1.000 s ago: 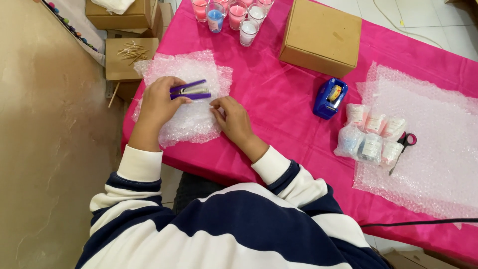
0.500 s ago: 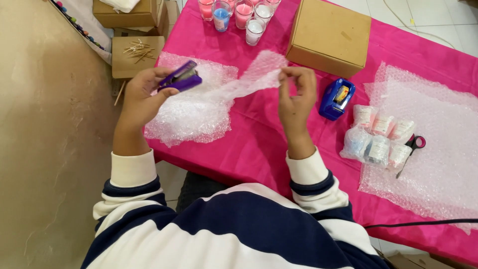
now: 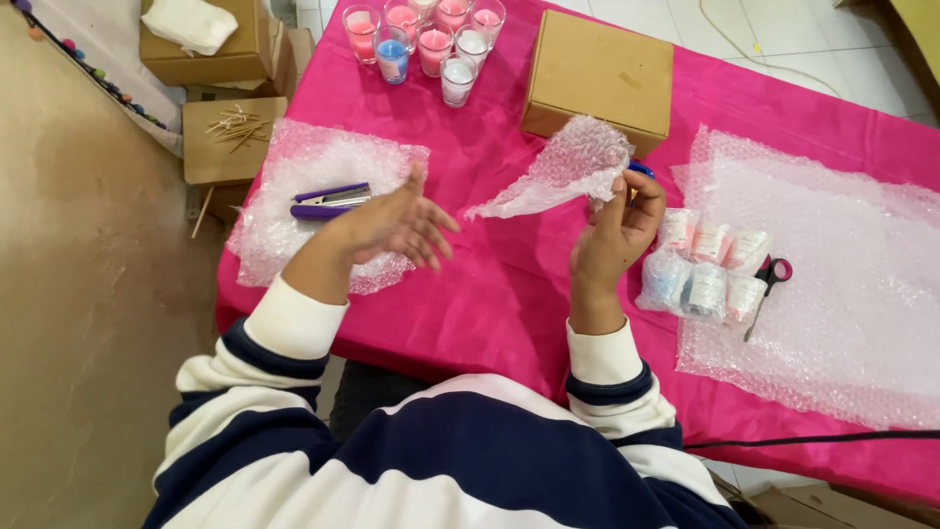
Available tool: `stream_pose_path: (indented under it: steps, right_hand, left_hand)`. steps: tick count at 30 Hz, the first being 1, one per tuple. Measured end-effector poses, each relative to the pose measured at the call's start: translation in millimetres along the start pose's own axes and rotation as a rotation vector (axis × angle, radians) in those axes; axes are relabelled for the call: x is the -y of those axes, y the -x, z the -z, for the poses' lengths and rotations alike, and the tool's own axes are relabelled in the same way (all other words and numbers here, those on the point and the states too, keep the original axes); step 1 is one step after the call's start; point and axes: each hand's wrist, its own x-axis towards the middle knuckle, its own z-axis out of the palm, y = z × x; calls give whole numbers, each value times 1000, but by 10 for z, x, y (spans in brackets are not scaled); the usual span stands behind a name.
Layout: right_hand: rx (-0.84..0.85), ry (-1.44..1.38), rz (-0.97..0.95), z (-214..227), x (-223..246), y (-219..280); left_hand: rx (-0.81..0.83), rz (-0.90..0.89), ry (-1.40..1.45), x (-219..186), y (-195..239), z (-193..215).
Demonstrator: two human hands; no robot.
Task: A person is individually wrapping small glass candle jars in bubble wrap and securing them with adhesive tape on a pink workspace.
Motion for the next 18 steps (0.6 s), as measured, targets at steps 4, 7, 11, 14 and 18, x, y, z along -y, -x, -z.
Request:
stream_pose_path:
  steps: [4,7,11,14,18]
  right_hand:
    - [-75,-127,34,136,-54,-63]
    - [-48,-184,91,224,-16,-118]
    - [87,-8,52,210,145,-214]
    - [206,156,-95,338,51,-307]
    - [349,277,-404,443,-53,-355]
  left_hand:
    - [413,167,523,-201,-364,-558]
    - [253,-25,785,-94,-954,-582]
    - [-156,-421,623,183,-1735,-220]
    - [-205,-630,413,93,-1625,-255]
    - [-193,-656,265,175,-1595,-281]
